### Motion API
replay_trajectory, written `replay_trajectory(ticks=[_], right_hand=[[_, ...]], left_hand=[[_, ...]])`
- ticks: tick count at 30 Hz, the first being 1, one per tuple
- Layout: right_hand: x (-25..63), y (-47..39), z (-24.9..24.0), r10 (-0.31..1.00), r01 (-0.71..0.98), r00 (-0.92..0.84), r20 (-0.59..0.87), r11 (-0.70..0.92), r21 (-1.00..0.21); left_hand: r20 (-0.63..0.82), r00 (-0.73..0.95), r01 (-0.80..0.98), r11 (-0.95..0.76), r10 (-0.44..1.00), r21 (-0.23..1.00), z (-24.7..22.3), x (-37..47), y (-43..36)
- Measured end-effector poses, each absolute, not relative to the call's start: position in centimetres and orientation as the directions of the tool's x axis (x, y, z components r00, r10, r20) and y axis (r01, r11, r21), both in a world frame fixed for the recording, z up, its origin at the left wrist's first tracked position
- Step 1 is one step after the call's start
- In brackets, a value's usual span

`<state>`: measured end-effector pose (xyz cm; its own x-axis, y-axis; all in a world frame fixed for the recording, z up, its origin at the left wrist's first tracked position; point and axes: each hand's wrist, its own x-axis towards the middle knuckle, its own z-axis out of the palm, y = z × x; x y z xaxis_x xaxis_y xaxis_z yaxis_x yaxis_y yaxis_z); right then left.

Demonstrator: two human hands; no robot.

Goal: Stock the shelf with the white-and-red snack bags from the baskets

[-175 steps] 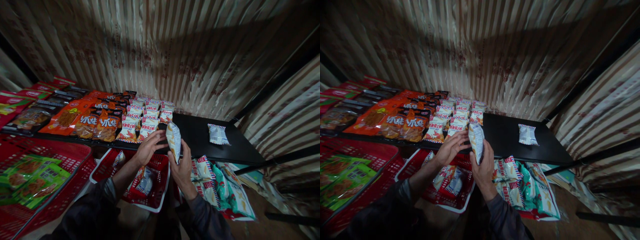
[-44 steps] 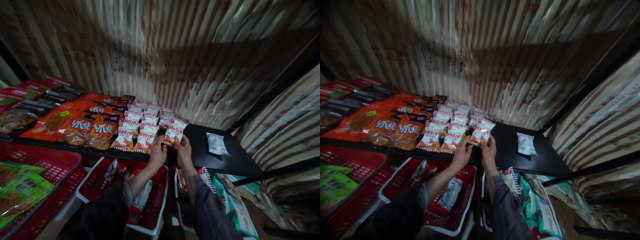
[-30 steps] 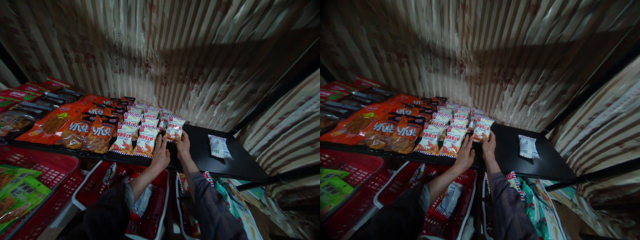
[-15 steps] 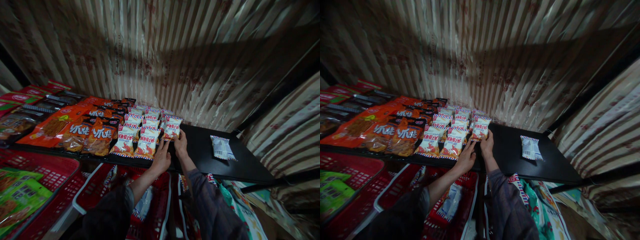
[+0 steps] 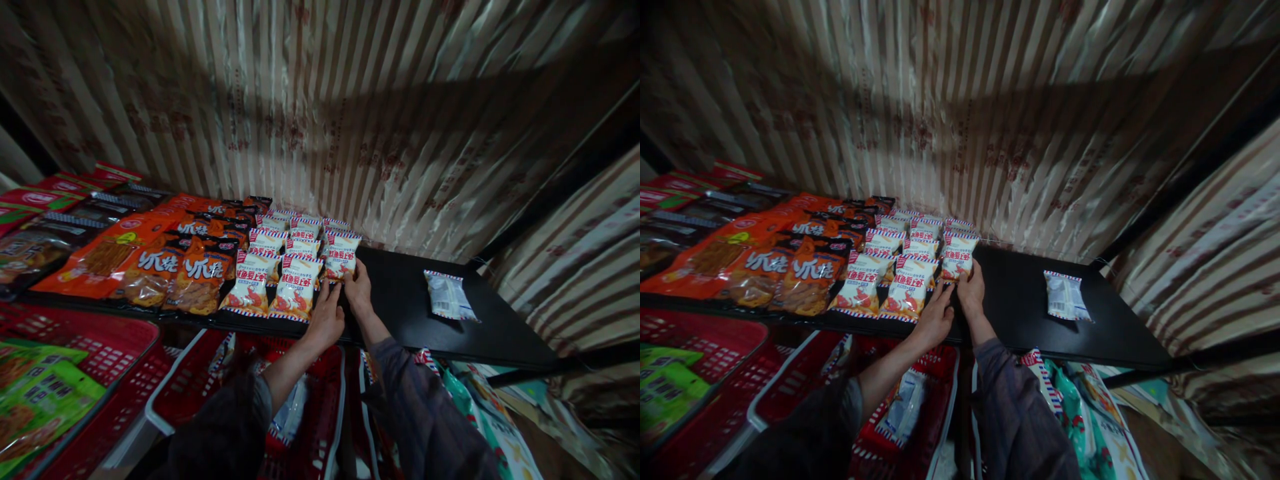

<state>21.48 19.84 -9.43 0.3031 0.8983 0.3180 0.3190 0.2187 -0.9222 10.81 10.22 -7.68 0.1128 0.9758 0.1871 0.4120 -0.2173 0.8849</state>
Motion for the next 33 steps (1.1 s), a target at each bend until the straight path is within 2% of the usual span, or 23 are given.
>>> replay_trajectory(ticks=[6, 18, 27, 33], right_hand=[[21.9, 19.9, -9.5, 0.909, 0.344, 0.293, 0.296, 0.188, -0.92], [21.6, 20.7, -8.4, 0.935, 0.283, 0.274, 0.227, 0.147, -0.948], [21.3, 20.5, -8.1, 0.941, 0.3, 0.235, 0.242, 0.167, -0.939], [21.2, 20.3, -7.9, 0.938, 0.372, 0.243, 0.246, 0.144, -0.917]], left_hand=[[0.183, 0.112, 0.4, -0.213, 0.977, 0.892, -7.5, 11.0, 10.2], [0.193, 0.089, 0.257, -0.21, 0.977, 0.943, -8.7, 10.7, 11.1], [0.13, 0.119, 0.264, -0.157, 0.984, 0.952, -8.4, 10.8, 11.0], [0.111, 0.123, 0.284, -0.142, 0.986, 0.948, -8.2, 10.7, 10.9]])
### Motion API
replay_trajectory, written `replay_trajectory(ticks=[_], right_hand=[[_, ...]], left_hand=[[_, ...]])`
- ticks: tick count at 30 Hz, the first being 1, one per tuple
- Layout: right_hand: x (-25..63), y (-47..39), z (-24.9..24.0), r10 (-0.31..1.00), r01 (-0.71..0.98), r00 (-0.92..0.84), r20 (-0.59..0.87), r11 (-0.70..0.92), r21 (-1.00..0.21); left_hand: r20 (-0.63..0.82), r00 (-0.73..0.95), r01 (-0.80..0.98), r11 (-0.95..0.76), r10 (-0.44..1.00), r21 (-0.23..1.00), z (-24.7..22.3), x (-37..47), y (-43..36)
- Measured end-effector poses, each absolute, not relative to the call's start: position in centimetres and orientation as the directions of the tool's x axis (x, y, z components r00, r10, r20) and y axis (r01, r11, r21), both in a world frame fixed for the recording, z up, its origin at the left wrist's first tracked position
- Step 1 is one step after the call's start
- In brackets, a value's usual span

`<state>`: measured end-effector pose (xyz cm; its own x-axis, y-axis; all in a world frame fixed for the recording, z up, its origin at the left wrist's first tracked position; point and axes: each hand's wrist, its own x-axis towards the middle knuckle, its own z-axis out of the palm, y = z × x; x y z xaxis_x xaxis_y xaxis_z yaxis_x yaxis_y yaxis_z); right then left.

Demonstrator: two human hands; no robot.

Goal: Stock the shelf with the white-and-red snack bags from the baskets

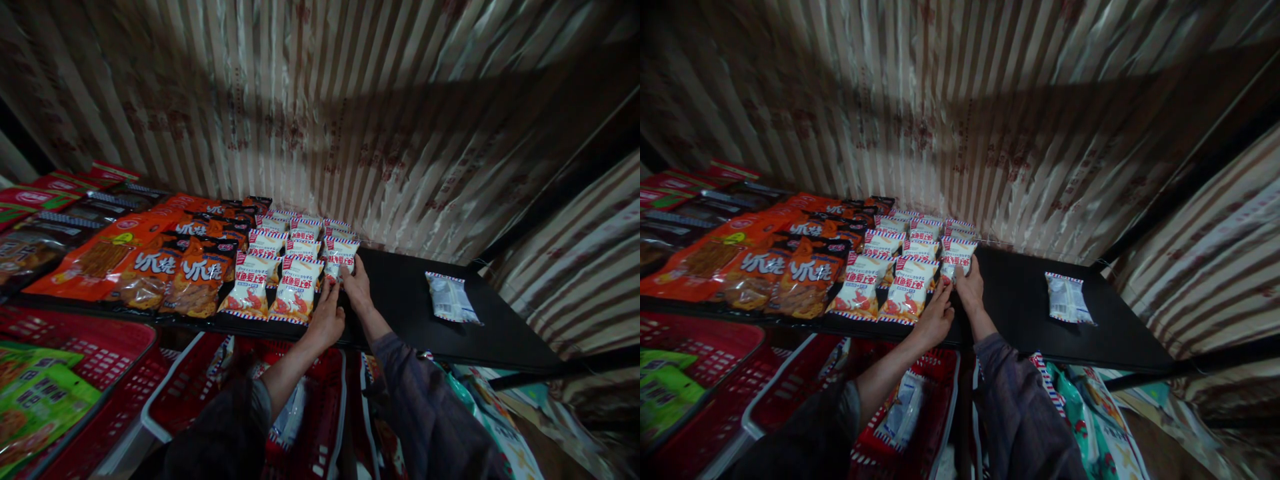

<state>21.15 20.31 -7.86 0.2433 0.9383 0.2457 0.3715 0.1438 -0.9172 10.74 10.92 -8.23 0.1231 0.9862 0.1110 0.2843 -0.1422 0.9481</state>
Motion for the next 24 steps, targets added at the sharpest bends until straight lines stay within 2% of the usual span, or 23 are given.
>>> replay_trajectory(ticks=[13, 18, 24], right_hand=[[21.8, 19.8, -8.5, 0.914, 0.445, 0.301, 0.271, 0.117, -0.888], [21.9, 18.7, -7.9, 0.894, 0.477, 0.327, 0.306, 0.123, -0.87], [21.2, 15.6, -6.2, 0.878, 0.5, 0.298, 0.375, 0.191, -0.845]], left_hand=[[0.149, 0.109, 0.295, -0.175, 0.983, 0.939, -7.8, 11.0, 10.5], [0.139, 0.131, 0.384, -0.18, 0.982, 0.906, -6.8, 11.0, 9.9], [0.172, 0.189, 0.531, -0.248, 0.967, 0.81, -4.7, 10.6, 8.3]])
